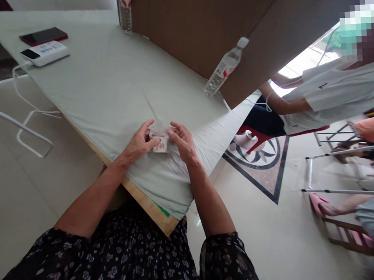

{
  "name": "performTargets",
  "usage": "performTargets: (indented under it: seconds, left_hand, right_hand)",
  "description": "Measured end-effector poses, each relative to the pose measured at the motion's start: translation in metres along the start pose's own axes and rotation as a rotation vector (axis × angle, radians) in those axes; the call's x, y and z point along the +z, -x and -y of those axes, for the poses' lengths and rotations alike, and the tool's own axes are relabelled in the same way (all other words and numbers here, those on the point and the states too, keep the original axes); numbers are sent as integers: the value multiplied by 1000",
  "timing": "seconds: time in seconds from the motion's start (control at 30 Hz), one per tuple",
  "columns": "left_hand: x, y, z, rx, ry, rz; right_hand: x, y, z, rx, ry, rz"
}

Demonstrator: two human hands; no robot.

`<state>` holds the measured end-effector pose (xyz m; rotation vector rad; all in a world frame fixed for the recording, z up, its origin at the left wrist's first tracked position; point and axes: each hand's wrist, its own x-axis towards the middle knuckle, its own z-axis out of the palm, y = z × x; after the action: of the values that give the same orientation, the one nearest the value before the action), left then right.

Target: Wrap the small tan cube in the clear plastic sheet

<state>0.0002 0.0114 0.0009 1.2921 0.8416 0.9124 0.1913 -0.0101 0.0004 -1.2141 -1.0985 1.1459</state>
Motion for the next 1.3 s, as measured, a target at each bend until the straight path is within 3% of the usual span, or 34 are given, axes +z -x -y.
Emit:
performTargets:
  seconds: [0.23, 0.47, 0.57, 0.73, 0.87, 1.07, 1.2, 1.3]
  left_hand:
    - [-2, -2, 4, 46, -78, -53]
    - [-2, -4, 8, 105, -205, -142]
    - [-3, -5, 10, 123, -231, -144]
    - [-1, -4, 10, 137, -306, -183]
    - [4, -2, 9, 178, -342, -197]
    - [0, -3, 11, 176, -379, -214]
    - [-3, -5, 14, 170, -367, -227]
    - [-3, -5, 15, 191, -351, -251]
  right_hand:
    - [18, -31, 6, 16, -6, 112]
    - [21, -20, 9, -51, 22, 121]
    - [18, -14, 10, -143, 146, 134]
    - [13, 2, 12, -414, 498, 93]
    - [6, 25, 17, -538, 717, 162]
    - [-10, 28, 15, -464, 683, 161]
    - [-6, 7, -1, -383, 627, 258]
    - [0, 0, -8, -340, 579, 230]
